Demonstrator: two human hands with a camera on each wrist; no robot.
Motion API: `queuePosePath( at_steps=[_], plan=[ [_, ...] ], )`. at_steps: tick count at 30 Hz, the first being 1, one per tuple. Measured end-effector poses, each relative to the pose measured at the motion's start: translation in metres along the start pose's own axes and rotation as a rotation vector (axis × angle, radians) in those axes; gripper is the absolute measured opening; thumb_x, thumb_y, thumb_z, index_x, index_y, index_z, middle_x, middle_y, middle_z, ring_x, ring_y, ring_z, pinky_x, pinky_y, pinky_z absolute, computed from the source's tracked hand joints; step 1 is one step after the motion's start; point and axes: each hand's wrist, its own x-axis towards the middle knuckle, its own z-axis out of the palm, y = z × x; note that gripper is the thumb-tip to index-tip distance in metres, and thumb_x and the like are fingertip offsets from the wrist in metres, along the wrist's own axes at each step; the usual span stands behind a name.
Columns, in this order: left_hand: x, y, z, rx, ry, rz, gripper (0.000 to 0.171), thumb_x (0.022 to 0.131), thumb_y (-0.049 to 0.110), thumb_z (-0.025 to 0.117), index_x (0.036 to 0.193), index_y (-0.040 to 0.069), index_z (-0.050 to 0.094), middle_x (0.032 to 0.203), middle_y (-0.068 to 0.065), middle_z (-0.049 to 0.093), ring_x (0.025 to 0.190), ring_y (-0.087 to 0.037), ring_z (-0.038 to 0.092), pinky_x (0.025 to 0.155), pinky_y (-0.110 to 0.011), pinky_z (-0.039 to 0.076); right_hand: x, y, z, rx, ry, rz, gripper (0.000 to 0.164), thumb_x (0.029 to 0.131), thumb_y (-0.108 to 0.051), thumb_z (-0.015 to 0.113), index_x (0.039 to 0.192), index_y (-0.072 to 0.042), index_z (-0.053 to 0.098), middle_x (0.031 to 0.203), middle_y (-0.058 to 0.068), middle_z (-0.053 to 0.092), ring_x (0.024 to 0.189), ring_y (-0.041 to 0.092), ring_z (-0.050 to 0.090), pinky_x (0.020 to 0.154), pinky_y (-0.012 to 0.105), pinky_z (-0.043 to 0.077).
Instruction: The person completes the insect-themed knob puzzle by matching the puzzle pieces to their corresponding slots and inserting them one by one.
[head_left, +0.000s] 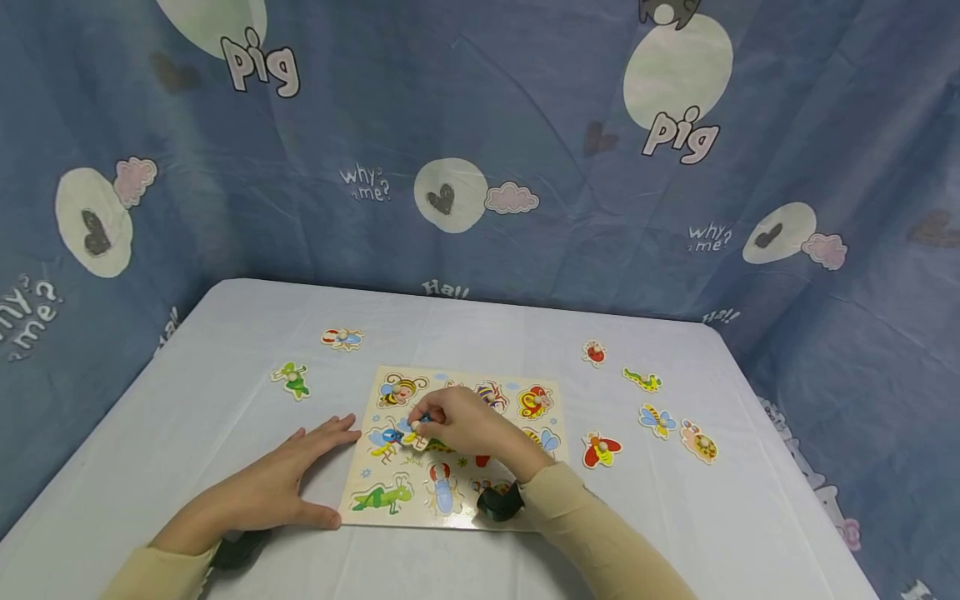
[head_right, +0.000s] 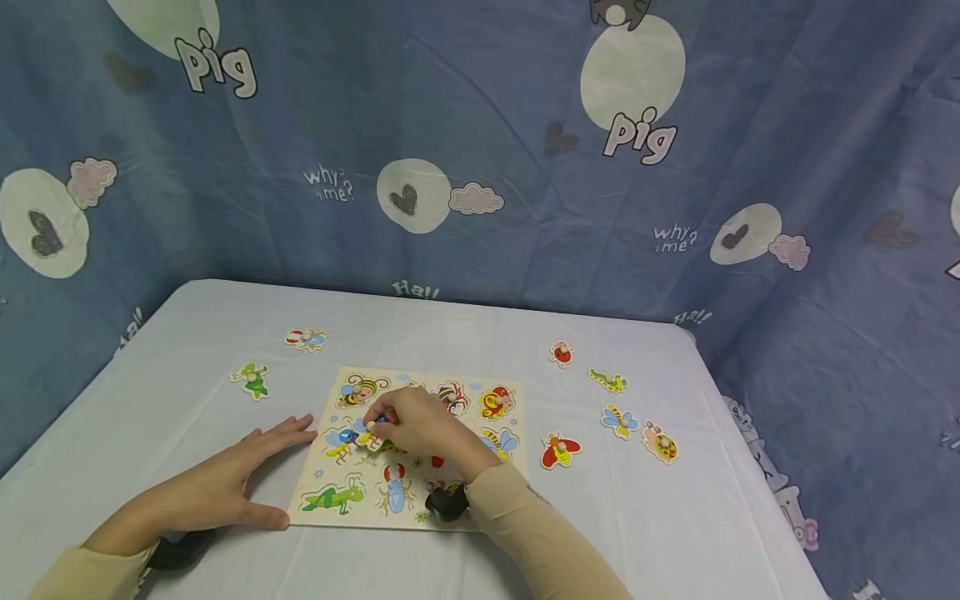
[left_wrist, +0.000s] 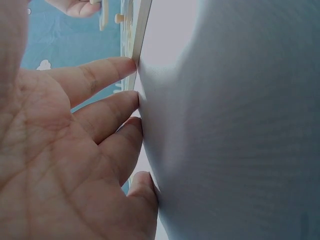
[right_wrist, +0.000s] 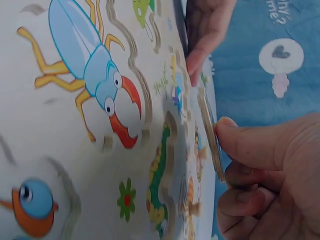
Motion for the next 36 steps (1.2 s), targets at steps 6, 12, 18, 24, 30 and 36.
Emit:
queuePosePath(
  at_steps=[6,12,18,24,30,36],
  plan=[
    [0.0,0.0,0.0,0.0,0.0,-0.003,0.109,0.068,0.055,0.096,0.159,0.02,0.049,0.177,-0.015,0.032,0.164,-0.047,0.022,0.128,-0.077,0.013,0.005,-0.004,0.007,-0.022,-0.005,0.027,0.011,0.104,-0.023,0.073,0.111,-0.018,0.079,0.062,-0.009,0.047,0.054,0.006,0.039,0.057,0.019,0.032],
    [0.0,-0.001,0.0,-0.002,0.003,0.001,0.108,0.068,0.055,0.096,0.159,0.02,0.049,0.177,-0.015,0.032,0.164,-0.047,0.022,0.127,-0.077,0.014,0.011,-0.008,0.013,-0.019,-0.023,0.021,0.009,0.104,-0.019,0.073,0.11,-0.017,0.079,0.062,-0.009,0.048,0.055,0.005,0.039,0.056,0.018,0.033],
    [-0.001,-0.001,0.0,-0.007,0.006,0.013,0.109,0.069,0.057,0.095,0.16,0.02,0.049,0.177,-0.014,0.032,0.164,-0.047,0.022,0.127,-0.077,0.014,0.016,-0.013,0.016,-0.032,-0.046,-0.01,0.007,0.103,-0.018,0.073,0.108,-0.016,0.078,0.063,-0.01,0.049,0.056,0.004,0.04,0.057,0.017,0.033],
    [-0.001,-0.002,0.0,-0.008,0.007,0.026,0.109,0.069,0.058,0.095,0.16,0.018,0.048,0.177,-0.015,0.032,0.164,-0.048,0.022,0.126,-0.078,0.013,0.018,-0.016,0.019,-0.054,-0.056,-0.004,0.008,0.104,-0.022,0.073,0.108,-0.019,0.079,0.064,-0.01,0.05,0.057,0.004,0.04,0.059,0.017,0.033],
    [-0.001,-0.002,0.0,0.007,0.004,0.03,0.109,0.07,0.059,0.094,0.16,0.018,0.048,0.176,-0.016,0.032,0.163,-0.049,0.023,0.126,-0.079,0.014,0.022,-0.016,0.023,-0.09,-0.045,-0.017,0.008,0.103,-0.024,0.075,0.108,-0.02,0.08,0.064,-0.012,0.05,0.059,0.002,0.041,0.06,0.016,0.034],
    [0.0,-0.001,-0.001,0.012,0.002,0.025,0.109,0.07,0.058,0.094,0.159,0.017,0.049,0.176,-0.017,0.033,0.163,-0.05,0.023,0.126,-0.08,0.014,0.025,-0.014,0.025,-0.088,-0.037,-0.027,0.008,0.102,-0.025,0.076,0.107,-0.021,0.081,0.067,-0.013,0.055,0.06,0.001,0.043,0.061,0.015,0.036]
  ],
)
